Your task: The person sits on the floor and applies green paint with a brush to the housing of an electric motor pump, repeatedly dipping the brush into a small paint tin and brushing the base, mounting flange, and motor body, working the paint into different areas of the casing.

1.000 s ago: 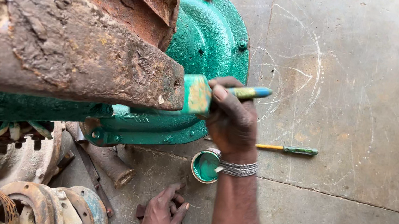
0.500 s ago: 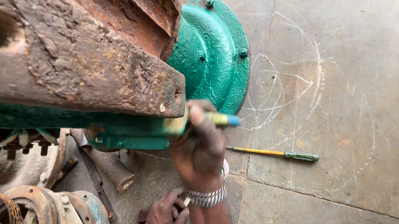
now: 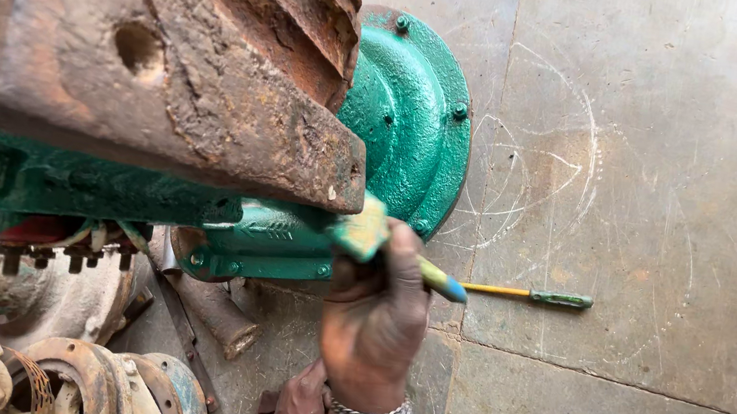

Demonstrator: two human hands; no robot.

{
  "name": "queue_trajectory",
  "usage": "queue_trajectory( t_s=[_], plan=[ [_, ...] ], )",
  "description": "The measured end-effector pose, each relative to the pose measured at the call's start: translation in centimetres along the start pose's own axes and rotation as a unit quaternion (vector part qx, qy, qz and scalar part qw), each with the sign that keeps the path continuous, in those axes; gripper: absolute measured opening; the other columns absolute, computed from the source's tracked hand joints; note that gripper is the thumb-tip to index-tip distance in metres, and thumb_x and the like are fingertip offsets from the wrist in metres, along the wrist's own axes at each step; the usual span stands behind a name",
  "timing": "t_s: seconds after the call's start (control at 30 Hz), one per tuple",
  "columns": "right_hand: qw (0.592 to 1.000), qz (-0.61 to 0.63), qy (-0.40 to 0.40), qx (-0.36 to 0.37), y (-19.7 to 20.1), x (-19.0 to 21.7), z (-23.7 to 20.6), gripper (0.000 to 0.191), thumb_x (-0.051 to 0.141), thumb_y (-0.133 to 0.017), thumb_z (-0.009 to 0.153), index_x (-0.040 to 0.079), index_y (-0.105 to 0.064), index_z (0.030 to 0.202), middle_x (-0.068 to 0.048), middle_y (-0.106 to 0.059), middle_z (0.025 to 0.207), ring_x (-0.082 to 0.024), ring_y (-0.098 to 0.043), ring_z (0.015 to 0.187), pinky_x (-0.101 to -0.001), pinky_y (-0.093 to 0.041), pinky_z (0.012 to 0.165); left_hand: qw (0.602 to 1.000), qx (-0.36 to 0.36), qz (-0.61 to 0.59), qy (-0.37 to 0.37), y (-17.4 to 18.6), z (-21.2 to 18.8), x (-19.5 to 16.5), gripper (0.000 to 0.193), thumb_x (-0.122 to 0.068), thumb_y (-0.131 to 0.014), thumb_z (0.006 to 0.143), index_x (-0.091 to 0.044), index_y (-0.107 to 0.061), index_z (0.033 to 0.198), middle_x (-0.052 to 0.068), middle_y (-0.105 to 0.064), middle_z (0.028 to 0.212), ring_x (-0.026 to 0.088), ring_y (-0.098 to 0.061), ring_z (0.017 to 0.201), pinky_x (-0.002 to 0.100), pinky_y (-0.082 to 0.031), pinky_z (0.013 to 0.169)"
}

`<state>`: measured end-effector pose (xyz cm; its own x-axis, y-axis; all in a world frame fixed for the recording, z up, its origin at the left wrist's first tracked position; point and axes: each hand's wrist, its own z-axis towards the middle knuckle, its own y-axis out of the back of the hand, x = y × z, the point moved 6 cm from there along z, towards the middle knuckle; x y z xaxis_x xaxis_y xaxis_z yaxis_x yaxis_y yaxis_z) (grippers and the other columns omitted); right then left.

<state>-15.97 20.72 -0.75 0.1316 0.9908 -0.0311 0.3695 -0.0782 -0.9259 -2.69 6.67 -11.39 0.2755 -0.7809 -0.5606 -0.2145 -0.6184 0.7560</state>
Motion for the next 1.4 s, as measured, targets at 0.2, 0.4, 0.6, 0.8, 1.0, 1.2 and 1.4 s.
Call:
queue_trajectory(
  t_s=[0.2,0.4,0.6,0.8,1.0,1.2,1.4],
  plan=[
    [0.991,0.077,-0.091,0.065,-2.7,-1.0,0.5,0.015,0.017,-0.063,0.111,0.002,-0.068,0.113,-0.01,-0.075,0.103,-0.018,-0.073,0.091,-0.0302,-0.061,0.076,1.0,-0.003,-0.001,-0.008,0.3,0.5,-0.2,0.047,-0.005,-0.073,0.076,-0.006,-0.063,0.122,0.013,-0.074,0.089,0.022,-0.072,0.065,0.039,-0.059,0.064],
    [1.0,-0.007,0.008,0.023,-2.1,-1.4,-1.2,0.015,0.015,-0.06,0.103,0.004,-0.065,0.111,-0.01,-0.074,0.102,-0.021,-0.072,0.092,-0.0363,-0.061,0.078,1.0,0.0,-0.011,-0.01,0.9,0.9,-1.4,0.046,-0.006,-0.073,0.076,-0.007,-0.063,0.12,0.013,-0.073,0.09,0.023,-0.073,0.066,0.039,-0.059,0.065],
    [0.98,-0.076,0.183,0.023,-2.9,-0.7,-3.8,0.014,0.011,-0.061,0.103,0.002,-0.063,0.113,-0.014,-0.069,0.106,-0.024,-0.07,0.093,-0.0379,-0.059,0.082,1.0,-0.002,-0.022,-0.019,1.0,-0.1,-1.9,0.044,-0.007,-0.073,0.075,-0.008,-0.063,0.119,0.014,-0.073,0.09,0.023,-0.074,0.068,0.04,-0.06,0.065],
    [0.724,-0.467,0.492,0.125,-5.3,2.7,-7.1,0.016,0.011,-0.071,0.102,0.007,-0.063,0.114,-0.012,-0.072,0.108,-0.018,-0.07,0.089,-0.0279,-0.057,0.08,0.998,-0.006,-0.04,-0.055,1.9,-1.0,-3.0,0.043,-0.007,-0.072,0.075,-0.008,-0.063,0.117,0.014,-0.072,0.09,0.023,-0.075,0.069,0.04,-0.06,0.066],
    [0.515,-0.592,0.583,0.211,-8.3,3.3,-8.7,0.015,0.001,-0.076,0.097,0.005,-0.066,0.108,-0.015,-0.073,0.11,-0.026,-0.074,0.095,-0.0325,-0.062,0.083,0.993,0.029,-0.103,-0.047,4.0,-3.3,-6.1,0.069,-0.021,-0.083,0.075,-0.017,-0.06,0.139,0.006,-0.075,0.103,0.024,-0.073,0.068,0.04,-0.057,0.069],
    [0.359,-0.63,0.618,0.304,-12.3,0.1,-9.7,0.02,-0.004,-0.077,0.092,0.005,-0.068,0.108,-0.015,-0.07,0.107,-0.028,-0.072,0.097,-0.0349,-0.06,0.082,0.987,0.081,-0.121,-0.072,6.0,-5.1,-7.9,0.067,-0.028,-0.081,0.079,-0.015,-0.058,0.14,0.007,-0.071,0.109,0.03,-0.072,0.09,0.044,-0.055,0.082],
    [0.269,-0.676,0.607,0.321,-12.5,0.8,-11.0,0.018,-0.005,-0.076,0.094,0.003,-0.069,0.109,-0.015,-0.066,0.103,-0.019,-0.071,0.085,-0.0322,-0.059,0.071,0.985,0.09,-0.081,-0.123,6.2,-5.7,-7.7,0.07,-0.033,-0.082,0.079,-0.01,-0.053,0.139,0.016,-0.065,0.119,0.038,-0.065,0.106,0.049,-0.051,0.09]
  ],
)
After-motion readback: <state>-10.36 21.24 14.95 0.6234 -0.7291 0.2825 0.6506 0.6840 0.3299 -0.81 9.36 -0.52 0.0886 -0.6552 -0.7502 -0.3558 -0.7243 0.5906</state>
